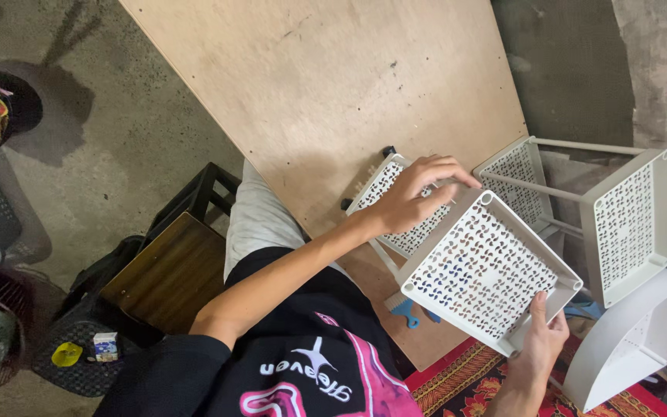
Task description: The person cleans white plastic shelf components with a blue cloth and a small brush, then inserts white rods into the holes of the perforated trays to assemble a two-tier rolling cart. The person wipes the assembled frame and places the trays onto the rods.
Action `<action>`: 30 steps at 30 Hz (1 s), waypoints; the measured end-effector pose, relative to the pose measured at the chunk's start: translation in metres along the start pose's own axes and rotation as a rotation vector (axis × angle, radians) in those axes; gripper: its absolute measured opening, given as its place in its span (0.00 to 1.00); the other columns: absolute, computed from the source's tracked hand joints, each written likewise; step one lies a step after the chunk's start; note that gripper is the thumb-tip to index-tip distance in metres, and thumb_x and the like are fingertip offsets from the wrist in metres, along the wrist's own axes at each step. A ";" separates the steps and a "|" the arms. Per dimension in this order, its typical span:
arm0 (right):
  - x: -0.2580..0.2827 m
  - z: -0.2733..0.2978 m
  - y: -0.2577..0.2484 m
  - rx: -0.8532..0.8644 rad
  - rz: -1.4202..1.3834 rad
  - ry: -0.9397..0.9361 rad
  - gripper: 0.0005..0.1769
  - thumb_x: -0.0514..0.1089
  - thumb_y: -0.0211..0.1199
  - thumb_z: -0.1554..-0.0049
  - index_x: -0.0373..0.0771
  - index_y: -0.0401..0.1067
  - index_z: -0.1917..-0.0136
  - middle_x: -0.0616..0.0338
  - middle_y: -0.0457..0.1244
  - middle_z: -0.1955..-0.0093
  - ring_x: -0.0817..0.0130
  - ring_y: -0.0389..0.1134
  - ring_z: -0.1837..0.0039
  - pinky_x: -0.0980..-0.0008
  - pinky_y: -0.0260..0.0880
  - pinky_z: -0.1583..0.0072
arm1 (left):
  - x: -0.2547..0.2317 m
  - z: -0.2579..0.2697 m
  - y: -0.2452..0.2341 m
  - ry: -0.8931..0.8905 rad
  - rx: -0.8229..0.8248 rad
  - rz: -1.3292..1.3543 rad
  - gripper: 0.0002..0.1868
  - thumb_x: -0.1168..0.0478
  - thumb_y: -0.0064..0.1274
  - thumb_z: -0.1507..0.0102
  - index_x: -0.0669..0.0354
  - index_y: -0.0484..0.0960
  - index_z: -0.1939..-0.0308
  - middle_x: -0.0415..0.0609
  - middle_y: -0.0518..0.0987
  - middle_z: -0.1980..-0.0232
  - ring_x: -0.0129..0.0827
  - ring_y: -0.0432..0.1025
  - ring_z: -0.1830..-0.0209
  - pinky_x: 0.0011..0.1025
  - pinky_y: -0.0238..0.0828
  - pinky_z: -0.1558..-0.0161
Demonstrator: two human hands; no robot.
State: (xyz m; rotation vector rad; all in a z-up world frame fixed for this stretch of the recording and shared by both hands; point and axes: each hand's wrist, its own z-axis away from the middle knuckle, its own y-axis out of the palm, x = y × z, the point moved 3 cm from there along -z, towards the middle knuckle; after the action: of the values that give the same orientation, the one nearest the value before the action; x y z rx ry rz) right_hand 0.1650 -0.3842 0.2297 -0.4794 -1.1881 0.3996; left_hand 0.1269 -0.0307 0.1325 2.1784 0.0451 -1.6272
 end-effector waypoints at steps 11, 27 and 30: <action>-0.007 -0.007 -0.004 0.001 -0.008 -0.006 0.19 0.47 0.62 0.31 0.32 0.70 0.33 0.59 0.68 0.44 0.75 0.69 0.49 0.72 0.71 0.49 | 0.014 -0.030 0.027 -0.162 0.241 0.338 0.25 0.40 0.46 0.29 0.59 0.84 0.55 0.40 0.80 0.65 0.22 0.74 0.63 0.24 0.73 0.58; -0.004 0.011 0.025 0.095 -0.389 0.021 0.21 0.48 0.53 0.32 0.32 0.68 0.32 0.59 0.67 0.39 0.73 0.68 0.40 0.73 0.66 0.37 | -0.044 -0.045 -0.006 -0.121 0.193 -0.327 0.21 0.54 0.42 0.30 0.66 0.86 0.57 0.56 0.85 0.62 0.39 0.80 0.64 0.37 0.75 0.60; -0.005 0.016 0.035 0.115 -0.512 0.070 0.22 0.51 0.48 0.31 0.33 0.69 0.34 0.58 0.68 0.40 0.72 0.69 0.40 0.71 0.67 0.36 | -0.062 -0.054 0.003 -0.446 0.187 -0.724 0.26 0.46 0.49 0.38 0.66 0.83 0.77 0.60 0.80 0.78 0.50 0.76 0.76 0.44 0.71 0.65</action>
State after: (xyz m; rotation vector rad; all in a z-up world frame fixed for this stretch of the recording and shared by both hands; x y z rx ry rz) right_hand 0.1465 -0.3551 0.2112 -0.0790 -1.1645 0.0085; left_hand 0.1573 -0.0011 0.2026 1.9819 0.6339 -2.5708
